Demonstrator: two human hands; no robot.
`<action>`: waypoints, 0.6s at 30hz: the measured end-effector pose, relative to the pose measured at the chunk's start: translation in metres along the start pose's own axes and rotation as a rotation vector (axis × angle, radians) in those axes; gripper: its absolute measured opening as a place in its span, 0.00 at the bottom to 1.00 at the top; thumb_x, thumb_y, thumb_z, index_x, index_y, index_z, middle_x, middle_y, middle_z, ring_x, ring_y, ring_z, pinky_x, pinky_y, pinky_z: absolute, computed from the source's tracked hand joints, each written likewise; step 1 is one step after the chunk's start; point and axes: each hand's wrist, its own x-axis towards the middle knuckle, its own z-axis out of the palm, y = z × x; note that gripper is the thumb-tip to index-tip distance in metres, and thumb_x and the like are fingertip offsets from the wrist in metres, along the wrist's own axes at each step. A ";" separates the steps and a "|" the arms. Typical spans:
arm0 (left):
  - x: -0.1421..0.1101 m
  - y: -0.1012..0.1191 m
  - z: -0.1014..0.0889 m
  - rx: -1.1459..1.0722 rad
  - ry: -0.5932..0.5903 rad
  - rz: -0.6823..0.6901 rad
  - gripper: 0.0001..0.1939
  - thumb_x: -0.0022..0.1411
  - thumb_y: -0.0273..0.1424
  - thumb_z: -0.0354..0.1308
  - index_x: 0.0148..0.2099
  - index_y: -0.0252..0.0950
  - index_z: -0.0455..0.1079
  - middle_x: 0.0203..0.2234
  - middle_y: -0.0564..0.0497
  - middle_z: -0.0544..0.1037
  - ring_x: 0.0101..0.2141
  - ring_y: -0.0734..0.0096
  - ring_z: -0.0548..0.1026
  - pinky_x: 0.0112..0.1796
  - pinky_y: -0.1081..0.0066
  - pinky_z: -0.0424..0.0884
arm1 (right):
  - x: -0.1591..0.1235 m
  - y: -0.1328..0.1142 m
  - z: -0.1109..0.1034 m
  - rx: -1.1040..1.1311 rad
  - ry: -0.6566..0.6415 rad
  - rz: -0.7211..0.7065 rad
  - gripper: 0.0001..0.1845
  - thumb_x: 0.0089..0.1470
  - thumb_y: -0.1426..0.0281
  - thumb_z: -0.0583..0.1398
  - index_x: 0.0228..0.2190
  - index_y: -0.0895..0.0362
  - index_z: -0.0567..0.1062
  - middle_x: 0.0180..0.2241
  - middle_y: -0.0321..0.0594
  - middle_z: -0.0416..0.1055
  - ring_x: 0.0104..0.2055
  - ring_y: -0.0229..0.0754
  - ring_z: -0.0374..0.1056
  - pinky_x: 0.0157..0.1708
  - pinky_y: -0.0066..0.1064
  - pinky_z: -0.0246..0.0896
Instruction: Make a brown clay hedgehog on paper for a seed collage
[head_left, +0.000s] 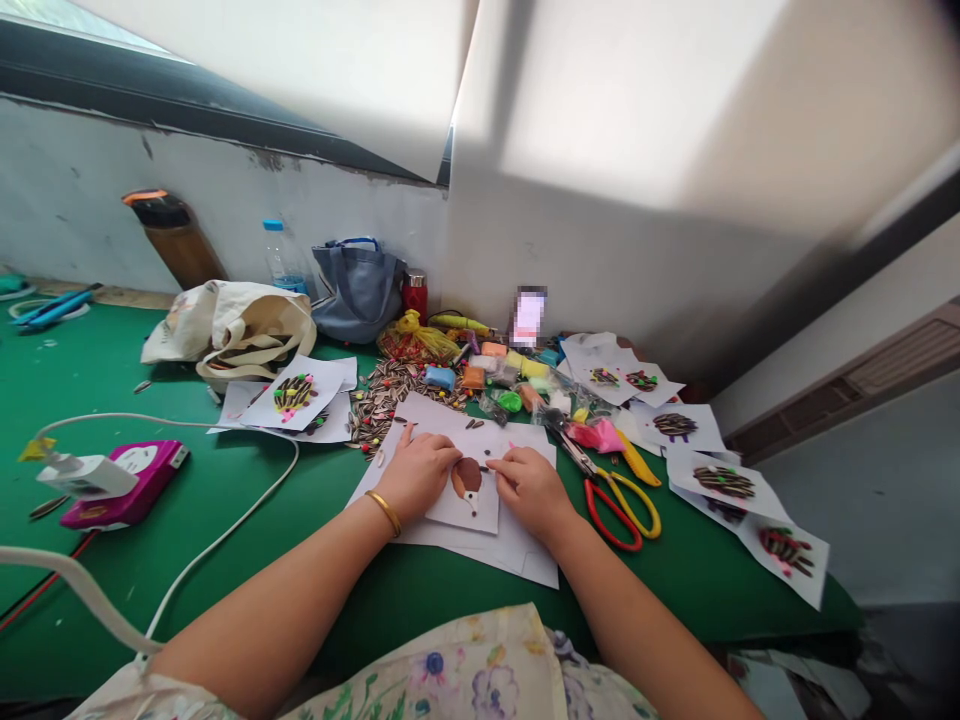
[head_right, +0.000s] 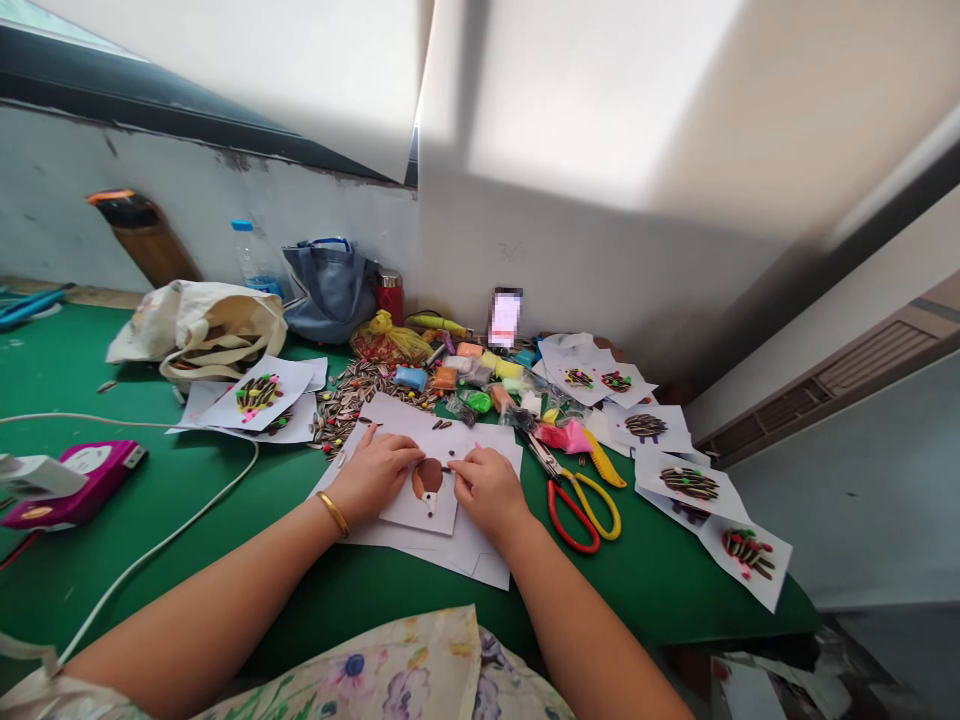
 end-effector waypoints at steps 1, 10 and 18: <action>0.000 0.000 0.000 0.000 0.001 0.001 0.15 0.66 0.25 0.49 0.45 0.45 0.75 0.42 0.50 0.78 0.46 0.62 0.72 0.62 0.42 0.41 | 0.000 0.000 -0.001 -0.003 0.000 -0.002 0.16 0.56 0.75 0.58 0.43 0.54 0.81 0.33 0.42 0.74 0.39 0.44 0.68 0.42 0.35 0.63; 0.000 0.004 -0.004 0.018 0.021 0.016 0.15 0.65 0.25 0.50 0.45 0.46 0.75 0.43 0.49 0.77 0.47 0.60 0.72 0.61 0.40 0.41 | 0.000 -0.004 0.000 -0.063 -0.077 0.008 0.15 0.57 0.73 0.58 0.42 0.49 0.81 0.33 0.41 0.72 0.39 0.43 0.66 0.40 0.34 0.61; -0.004 0.031 -0.009 0.022 0.039 0.166 0.12 0.67 0.32 0.50 0.47 0.45 0.74 0.47 0.49 0.76 0.52 0.60 0.69 0.63 0.41 0.32 | 0.000 -0.001 0.001 -0.005 -0.085 -0.012 0.15 0.57 0.74 0.58 0.42 0.52 0.81 0.34 0.42 0.72 0.39 0.43 0.67 0.43 0.34 0.63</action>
